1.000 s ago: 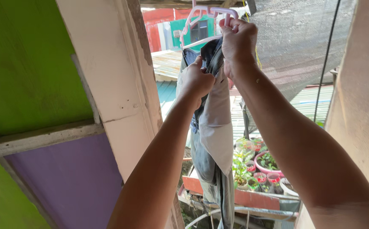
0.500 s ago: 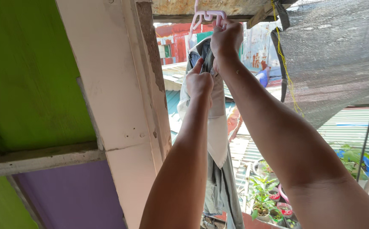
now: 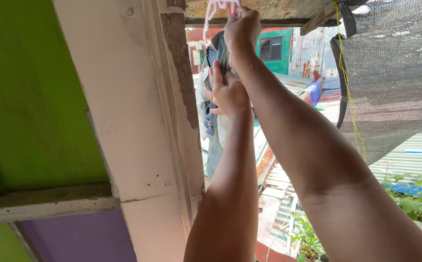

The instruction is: The person takes wet jeans from a blue bucket, places them on a hanger, and hangs them on a clothesline. The person repeats this process for multiple pairs of jeans, hanging them one by one.

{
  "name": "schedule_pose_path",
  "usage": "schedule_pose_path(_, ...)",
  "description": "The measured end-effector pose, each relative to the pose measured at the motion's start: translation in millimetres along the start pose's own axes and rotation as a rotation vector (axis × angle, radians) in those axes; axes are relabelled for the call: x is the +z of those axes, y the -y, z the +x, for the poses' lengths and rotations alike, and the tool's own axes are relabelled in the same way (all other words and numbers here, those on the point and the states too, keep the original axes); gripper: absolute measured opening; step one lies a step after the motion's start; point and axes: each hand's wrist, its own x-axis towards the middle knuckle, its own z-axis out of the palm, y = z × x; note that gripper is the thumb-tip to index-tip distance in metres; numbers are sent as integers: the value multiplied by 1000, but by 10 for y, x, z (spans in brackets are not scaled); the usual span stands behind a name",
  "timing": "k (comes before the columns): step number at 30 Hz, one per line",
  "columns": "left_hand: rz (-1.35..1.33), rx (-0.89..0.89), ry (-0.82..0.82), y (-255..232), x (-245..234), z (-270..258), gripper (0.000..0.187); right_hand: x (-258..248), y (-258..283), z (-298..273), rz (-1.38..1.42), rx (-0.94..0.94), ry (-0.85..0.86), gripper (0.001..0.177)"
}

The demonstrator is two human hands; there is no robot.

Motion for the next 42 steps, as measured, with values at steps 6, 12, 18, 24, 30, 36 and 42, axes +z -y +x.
schedule_pose_path(6,117,161,-82,355,134,172,50,250,-307,45,25,21,82,13)
schedule_pose_path(12,230,125,-97,473,51,210,53,360,-417,-137,-114,128,100,9)
schedule_pose_path(18,270,144,-158,497,78,164,54,351,-485,-146,-60,75,233,11)
schedule_pose_path(24,286,147,-205,351,26,179,62,496,-357,-118,30,-21,404,9)
schedule_pose_path(30,306,66,-192,265,-136,99,66,201,-48,-255,-99,-19,731,23)
schedule_pose_path(36,306,-20,-178,95,-164,121,53,-212,-77,-352,46,241,874,39)
schedule_pose_path(42,293,-245,-53,-163,-225,155,34,-567,-443,-568,346,514,941,36)
